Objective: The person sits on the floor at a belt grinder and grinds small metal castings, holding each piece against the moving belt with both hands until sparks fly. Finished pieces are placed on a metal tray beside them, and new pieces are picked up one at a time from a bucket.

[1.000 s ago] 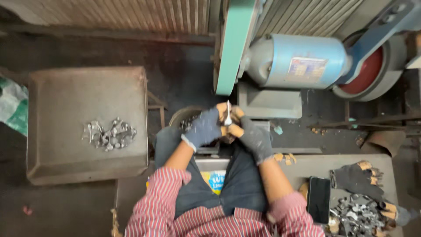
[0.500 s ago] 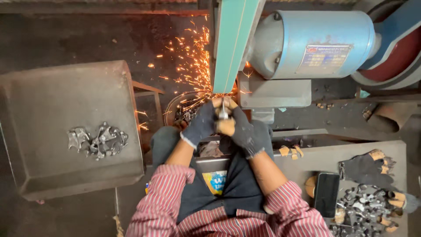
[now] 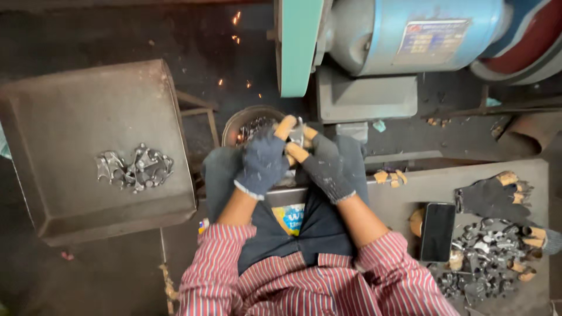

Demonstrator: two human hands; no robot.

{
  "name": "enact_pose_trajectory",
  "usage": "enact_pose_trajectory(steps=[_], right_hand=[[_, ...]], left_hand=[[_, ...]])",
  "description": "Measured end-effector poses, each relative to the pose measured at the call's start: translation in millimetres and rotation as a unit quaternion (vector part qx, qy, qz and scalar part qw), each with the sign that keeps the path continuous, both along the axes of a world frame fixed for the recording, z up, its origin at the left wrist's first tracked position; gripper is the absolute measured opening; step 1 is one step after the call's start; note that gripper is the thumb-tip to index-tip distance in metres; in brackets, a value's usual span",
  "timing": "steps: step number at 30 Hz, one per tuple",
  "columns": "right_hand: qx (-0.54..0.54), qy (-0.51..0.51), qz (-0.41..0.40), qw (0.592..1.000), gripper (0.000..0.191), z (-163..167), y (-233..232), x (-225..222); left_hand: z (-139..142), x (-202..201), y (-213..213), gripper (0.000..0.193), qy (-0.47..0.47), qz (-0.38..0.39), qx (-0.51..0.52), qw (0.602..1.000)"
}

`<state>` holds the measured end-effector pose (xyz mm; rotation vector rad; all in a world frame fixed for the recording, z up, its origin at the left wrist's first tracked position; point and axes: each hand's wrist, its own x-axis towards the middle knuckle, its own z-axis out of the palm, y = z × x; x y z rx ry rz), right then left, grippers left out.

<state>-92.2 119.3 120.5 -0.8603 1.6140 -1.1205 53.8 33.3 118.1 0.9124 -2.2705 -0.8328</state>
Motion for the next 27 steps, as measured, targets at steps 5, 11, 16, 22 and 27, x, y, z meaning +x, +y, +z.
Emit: enact_pose_trajectory(steps=[5, 11, 16, 22, 27], right_hand=[[0.031, -0.478, 0.014, 0.877, 0.041, -16, 17, -4], [-0.061, -0.297, 0.111, 0.946, 0.06, -23, 13, -39], [-0.135, -0.196, 0.038, 0.971, 0.048, -100, -34, -31], [-0.129, -0.072, 0.082, 0.986, 0.032, -135, -70, -29], [-0.034, -0.24, -0.014, 0.97, 0.032, -87, -49, -21]], left_hand=[[22, 6, 25, 0.055, 0.133, -0.095, 0.249, 0.955], [29, 8, 0, 0.041, 0.174, -0.207, 0.383, 0.883], [-51, -28, -40, 0.023, 0.292, -0.101, 0.576, 0.757], [-125, -46, -68, 0.018, 0.295, -0.004, 0.617, 0.729], [-127, -29, -55, 0.027, 0.252, -0.078, 0.374, 0.889]])
